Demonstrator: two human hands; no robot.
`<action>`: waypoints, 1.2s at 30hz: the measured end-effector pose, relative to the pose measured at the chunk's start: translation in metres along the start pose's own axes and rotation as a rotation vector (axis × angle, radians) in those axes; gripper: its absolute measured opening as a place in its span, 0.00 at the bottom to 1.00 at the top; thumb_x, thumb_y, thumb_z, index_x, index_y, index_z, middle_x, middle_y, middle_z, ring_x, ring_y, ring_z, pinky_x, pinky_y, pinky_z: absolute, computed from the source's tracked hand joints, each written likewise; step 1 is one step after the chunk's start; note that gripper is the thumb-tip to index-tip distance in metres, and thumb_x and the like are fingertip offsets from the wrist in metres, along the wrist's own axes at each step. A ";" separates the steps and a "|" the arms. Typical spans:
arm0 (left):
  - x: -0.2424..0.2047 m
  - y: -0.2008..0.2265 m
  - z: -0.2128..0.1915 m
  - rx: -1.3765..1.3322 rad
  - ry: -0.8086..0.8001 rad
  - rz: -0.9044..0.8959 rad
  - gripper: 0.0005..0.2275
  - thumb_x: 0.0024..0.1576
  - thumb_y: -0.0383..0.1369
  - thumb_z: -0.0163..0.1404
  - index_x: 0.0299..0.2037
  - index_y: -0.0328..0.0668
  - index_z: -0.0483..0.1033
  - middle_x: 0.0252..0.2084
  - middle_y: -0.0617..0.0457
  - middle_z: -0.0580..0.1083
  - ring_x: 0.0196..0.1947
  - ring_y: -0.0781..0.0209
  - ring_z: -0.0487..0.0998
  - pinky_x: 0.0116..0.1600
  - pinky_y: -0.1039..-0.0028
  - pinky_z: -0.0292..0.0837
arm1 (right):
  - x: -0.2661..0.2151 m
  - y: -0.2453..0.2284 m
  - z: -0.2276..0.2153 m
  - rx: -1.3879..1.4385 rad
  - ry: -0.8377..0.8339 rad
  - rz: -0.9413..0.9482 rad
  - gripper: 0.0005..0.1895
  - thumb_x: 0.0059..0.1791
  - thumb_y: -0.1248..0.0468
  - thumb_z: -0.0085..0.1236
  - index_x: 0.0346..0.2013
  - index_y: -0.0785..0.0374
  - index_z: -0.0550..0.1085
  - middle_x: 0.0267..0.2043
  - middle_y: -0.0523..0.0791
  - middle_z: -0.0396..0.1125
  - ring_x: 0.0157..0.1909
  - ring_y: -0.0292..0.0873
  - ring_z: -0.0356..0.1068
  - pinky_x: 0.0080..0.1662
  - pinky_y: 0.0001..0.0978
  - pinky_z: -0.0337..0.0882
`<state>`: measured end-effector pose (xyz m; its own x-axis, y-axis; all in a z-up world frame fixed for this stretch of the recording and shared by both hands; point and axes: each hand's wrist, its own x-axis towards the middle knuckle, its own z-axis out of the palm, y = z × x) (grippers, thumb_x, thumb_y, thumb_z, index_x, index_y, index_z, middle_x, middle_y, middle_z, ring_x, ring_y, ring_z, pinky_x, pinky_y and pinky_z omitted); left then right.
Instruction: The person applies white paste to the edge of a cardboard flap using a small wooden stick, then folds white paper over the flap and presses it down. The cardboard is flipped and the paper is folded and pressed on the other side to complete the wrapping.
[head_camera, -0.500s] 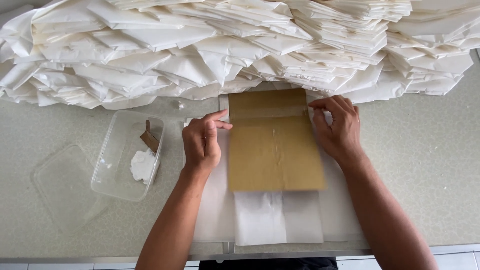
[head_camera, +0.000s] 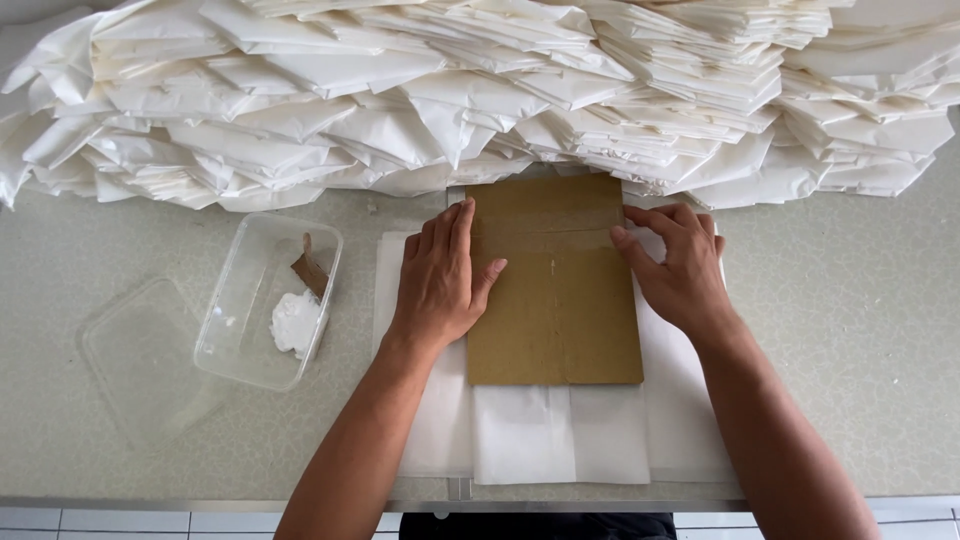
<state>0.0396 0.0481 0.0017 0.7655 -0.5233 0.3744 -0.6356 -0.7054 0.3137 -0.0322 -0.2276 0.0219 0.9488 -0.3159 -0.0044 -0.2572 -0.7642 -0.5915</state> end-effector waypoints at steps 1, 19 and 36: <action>-0.001 -0.002 0.002 0.001 0.000 -0.004 0.30 0.65 0.47 0.45 0.67 0.26 0.62 0.59 0.32 0.70 0.57 0.37 0.73 0.55 0.52 0.71 | -0.001 -0.003 -0.002 0.000 -0.004 -0.002 0.25 0.56 0.40 0.53 0.59 0.51 0.78 0.52 0.45 0.68 0.62 0.49 0.63 0.58 0.45 0.58; 0.001 -0.022 -0.003 -0.822 0.171 -0.352 0.38 0.62 0.62 0.25 0.67 0.34 0.60 0.57 0.47 0.70 0.52 0.55 0.77 0.56 0.66 0.70 | -0.025 -0.042 -0.048 0.904 -0.354 0.071 0.32 0.51 0.67 0.48 0.70 0.59 0.53 0.51 0.55 0.73 0.45 0.48 0.75 0.41 0.45 0.79; -0.019 -0.026 0.044 -0.693 0.247 -0.087 0.12 0.45 0.23 0.54 0.40 0.37 0.72 0.30 0.55 0.67 0.28 0.62 0.65 0.31 0.73 0.61 | -0.003 -0.109 -0.082 0.034 -0.179 -0.253 0.10 0.58 0.61 0.51 0.40 0.60 0.79 0.20 0.39 0.62 0.26 0.36 0.57 0.32 0.32 0.59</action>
<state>0.0454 0.0551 -0.0520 0.8230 -0.2988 0.4831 -0.5538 -0.2328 0.7995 -0.0217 -0.1899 0.1521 0.9999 -0.0116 0.0064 -0.0051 -0.7857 -0.6186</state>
